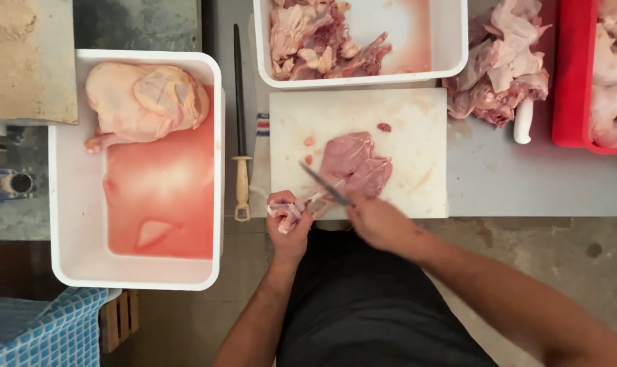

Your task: Deboning and cleaning chicken parts on a cutting board and sorting them into containers.

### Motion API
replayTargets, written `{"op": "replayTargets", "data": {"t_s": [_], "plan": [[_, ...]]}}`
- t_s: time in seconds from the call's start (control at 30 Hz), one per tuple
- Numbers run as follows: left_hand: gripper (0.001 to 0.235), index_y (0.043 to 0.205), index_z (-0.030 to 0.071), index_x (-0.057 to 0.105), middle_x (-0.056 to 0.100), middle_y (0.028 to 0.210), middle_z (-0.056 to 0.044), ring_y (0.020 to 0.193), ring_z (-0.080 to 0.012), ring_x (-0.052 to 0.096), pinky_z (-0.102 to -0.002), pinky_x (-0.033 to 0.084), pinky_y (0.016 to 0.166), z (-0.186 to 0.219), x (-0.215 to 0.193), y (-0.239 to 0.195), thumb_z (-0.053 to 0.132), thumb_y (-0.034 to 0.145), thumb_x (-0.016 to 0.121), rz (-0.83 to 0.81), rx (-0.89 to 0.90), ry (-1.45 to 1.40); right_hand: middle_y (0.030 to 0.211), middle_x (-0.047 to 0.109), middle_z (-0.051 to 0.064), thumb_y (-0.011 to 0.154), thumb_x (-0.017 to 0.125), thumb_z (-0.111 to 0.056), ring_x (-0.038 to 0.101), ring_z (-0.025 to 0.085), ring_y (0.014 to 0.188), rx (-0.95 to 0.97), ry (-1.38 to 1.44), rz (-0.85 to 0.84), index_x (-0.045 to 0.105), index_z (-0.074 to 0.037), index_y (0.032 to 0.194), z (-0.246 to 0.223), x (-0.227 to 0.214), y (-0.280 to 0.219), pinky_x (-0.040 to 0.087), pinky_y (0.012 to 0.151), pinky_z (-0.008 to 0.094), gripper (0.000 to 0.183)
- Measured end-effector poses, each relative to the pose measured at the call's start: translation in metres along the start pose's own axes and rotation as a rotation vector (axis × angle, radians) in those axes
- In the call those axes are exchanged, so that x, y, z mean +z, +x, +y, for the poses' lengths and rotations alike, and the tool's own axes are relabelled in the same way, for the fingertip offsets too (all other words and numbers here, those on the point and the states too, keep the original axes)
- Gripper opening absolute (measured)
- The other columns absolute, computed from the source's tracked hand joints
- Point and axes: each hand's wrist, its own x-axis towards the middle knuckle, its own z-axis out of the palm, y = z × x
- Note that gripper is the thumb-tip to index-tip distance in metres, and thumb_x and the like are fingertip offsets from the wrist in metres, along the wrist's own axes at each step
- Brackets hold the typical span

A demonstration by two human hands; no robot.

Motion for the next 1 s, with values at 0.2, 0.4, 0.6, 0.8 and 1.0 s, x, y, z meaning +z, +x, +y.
{"op": "replayTargets", "data": {"t_s": [0.2, 0.4, 0.6, 0.8, 1.0], "plan": [[0.038, 0.098, 0.006, 0.049, 0.053, 0.101, -0.01, 0.087, -0.0156, 0.05, -0.032, 0.041, 0.078, 0.033, -0.017, -0.004, -0.005, 0.071, 0.074, 0.037, 0.062, 0.096, 0.08, 0.072, 0.022, 0.104, 0.041, -0.041, 0.073, 0.047, 0.08, 0.024, -0.124, 0.051, 0.056, -0.01, 0.101, 0.029, 0.04, -0.022, 0.058, 0.072, 0.057, 0.035], [0.033, 0.095, 0.005, 0.05, 0.052, 0.094, -0.012, 0.079, -0.0154, 0.051, -0.03, 0.044, 0.073, 0.04, -0.018, -0.009, -0.01, 0.071, 0.066, -0.045, 0.061, 0.161, 0.079, 0.07, 0.022, 0.104, 0.041, -0.042, 0.072, 0.047, 0.08, -0.003, -0.032, 0.017, 0.052, -0.011, 0.1, 0.003, 0.052, -0.017, 0.057, 0.067, 0.057, 0.033], [0.033, 0.095, 0.006, 0.049, 0.052, 0.094, -0.009, 0.08, -0.0126, 0.049, -0.03, 0.042, 0.073, 0.025, -0.03, -0.013, -0.008, 0.071, 0.067, -0.023, 0.036, 0.136, 0.073, 0.069, 0.018, 0.105, 0.042, -0.037, 0.073, 0.043, 0.074, 0.055, -0.068, 0.089, 0.054, -0.011, 0.097, 0.002, 0.079, 0.009, 0.058, 0.065, 0.051, 0.029], [0.033, 0.093, 0.006, 0.047, 0.054, 0.094, -0.011, 0.081, -0.0149, 0.052, -0.031, 0.044, 0.073, 0.054, -0.034, -0.008, -0.007, 0.073, 0.07, -0.007, 0.141, 0.126, 0.073, 0.069, 0.021, 0.106, 0.038, -0.042, 0.073, 0.048, 0.073, 0.101, -0.186, 0.137, 0.052, -0.011, 0.101, 0.013, 0.088, 0.026, 0.058, 0.068, 0.058, 0.034], [0.038, 0.09, 0.006, 0.049, 0.056, 0.092, -0.011, 0.08, -0.0186, 0.057, -0.029, 0.046, 0.07, 0.079, -0.057, -0.016, 0.0, 0.07, 0.081, 0.005, 0.237, 0.196, 0.075, 0.07, 0.02, 0.105, 0.038, -0.044, 0.073, 0.049, 0.075, 0.128, -0.239, 0.158, 0.052, -0.013, 0.104, 0.027, 0.08, 0.032, 0.058, 0.071, 0.059, 0.034]]}}
